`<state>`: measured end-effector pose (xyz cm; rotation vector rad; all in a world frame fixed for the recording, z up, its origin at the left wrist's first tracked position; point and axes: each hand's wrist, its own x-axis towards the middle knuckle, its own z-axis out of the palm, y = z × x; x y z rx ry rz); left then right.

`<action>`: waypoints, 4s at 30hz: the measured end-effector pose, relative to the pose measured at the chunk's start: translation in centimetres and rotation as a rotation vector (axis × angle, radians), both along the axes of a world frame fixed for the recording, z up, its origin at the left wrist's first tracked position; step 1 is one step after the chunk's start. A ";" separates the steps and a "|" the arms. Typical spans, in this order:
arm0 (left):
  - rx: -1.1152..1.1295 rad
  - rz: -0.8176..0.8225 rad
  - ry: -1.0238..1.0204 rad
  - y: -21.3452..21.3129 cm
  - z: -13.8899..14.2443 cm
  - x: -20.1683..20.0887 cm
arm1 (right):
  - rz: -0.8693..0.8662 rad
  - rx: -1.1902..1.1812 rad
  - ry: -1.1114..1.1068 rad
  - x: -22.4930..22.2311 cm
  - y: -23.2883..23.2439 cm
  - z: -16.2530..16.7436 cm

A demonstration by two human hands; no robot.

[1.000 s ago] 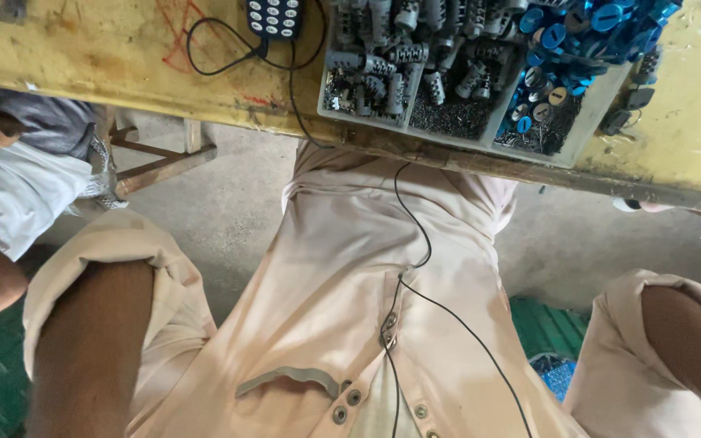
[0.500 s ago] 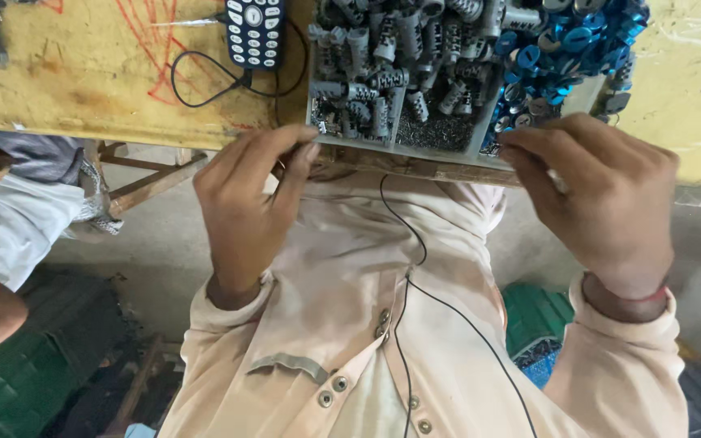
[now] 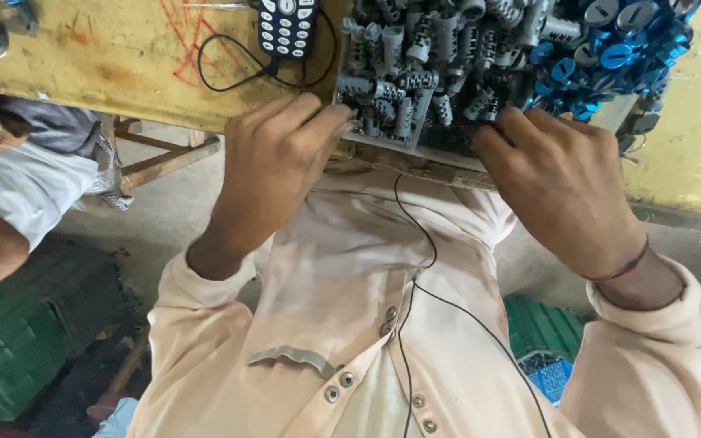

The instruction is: The person sits at a workbench assembling small lock cylinder components. They pick grey and blue parts from a tray, fit them together by hand, place finished assemblies back into the tray, and occasionally press buttons on a mobile phone on the bench.

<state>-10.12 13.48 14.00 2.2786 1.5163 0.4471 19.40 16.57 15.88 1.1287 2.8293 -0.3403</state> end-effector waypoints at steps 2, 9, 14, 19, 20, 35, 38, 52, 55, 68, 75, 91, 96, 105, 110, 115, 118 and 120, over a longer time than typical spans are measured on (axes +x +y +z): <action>0.034 -0.088 0.089 0.7 -0.2 -0.3 | 0.062 0.076 0.004 -0.2 0.3 -0.4; 0.148 -0.302 0.312 2.3 -1.2 -0.6 | 0.110 0.006 -0.139 -1.5 1.4 0.6; 0.195 -0.344 0.452 2.7 -0.7 -0.1 | -0.014 -0.035 0.076 -1.1 0.8 0.3; 0.223 -0.417 0.528 3.4 -0.1 -0.1 | -0.202 -0.029 0.109 -1.6 -0.2 -0.6; 0.232 -0.437 0.550 3.6 0.0 -0.1 | -0.247 -0.035 0.133 -1.6 -0.4 -0.8; -0.075 -0.015 -0.332 0.8 -1.3 1.3 | -0.670 -0.229 0.682 -0.5 -2.5 -4.0; -0.106 0.045 -0.363 0.1 -2.2 1.1 | -0.686 -0.276 0.706 -0.6 -2.5 -4.1; -0.261 0.315 -0.921 -1.0 -1.9 3.8 | -0.851 -0.910 1.181 -0.4 -2.1 -3.8; -0.448 0.295 -1.289 -1.2 -2.4 5.8 | -0.857 -1.054 1.234 -0.2 -2.4 -3.5; -0.356 -0.068 -1.040 0.0 -2.9 8.8 | -0.815 -1.072 1.451 -0.3 -4.9 -4.8; -0.323 0.085 -0.951 -0.6 -2.1 9.2 | -0.750 -0.566 1.246 -1.8 -5.1 -3.8; -0.481 -0.044 -0.954 0.4 -3.8 8.8 | -0.345 0.015 -0.156 4.8 -0.7 -0.1; -0.473 -0.060 -0.977 0.5 -3.9 8.7 | -0.378 -0.003 -0.126 5.0 -1.0 0.1; -0.830 0.158 -1.277 -0.5 -2.9 10.4 | -0.809 -0.392 1.005 -1.0 -4.1 -0.5; -1.066 0.193 -1.456 -1.1 -2.9 9.5 | -0.779 -0.246 0.874 -1.0 -7.2 -3.0; -0.926 0.122 -1.418 -1.2 -2.7 8.6 | -0.760 -0.332 0.976 -0.8 -7.3 -3.2; -0.888 0.159 -1.417 -1.3 -2.6 8.7 | -0.721 -0.254 0.936 -1.5 -6.7 -3.0; -0.909 0.177 -1.452 -1.3 -2.6 8.8 | -0.711 -0.230 0.918 -1.7 -6.5 -3.0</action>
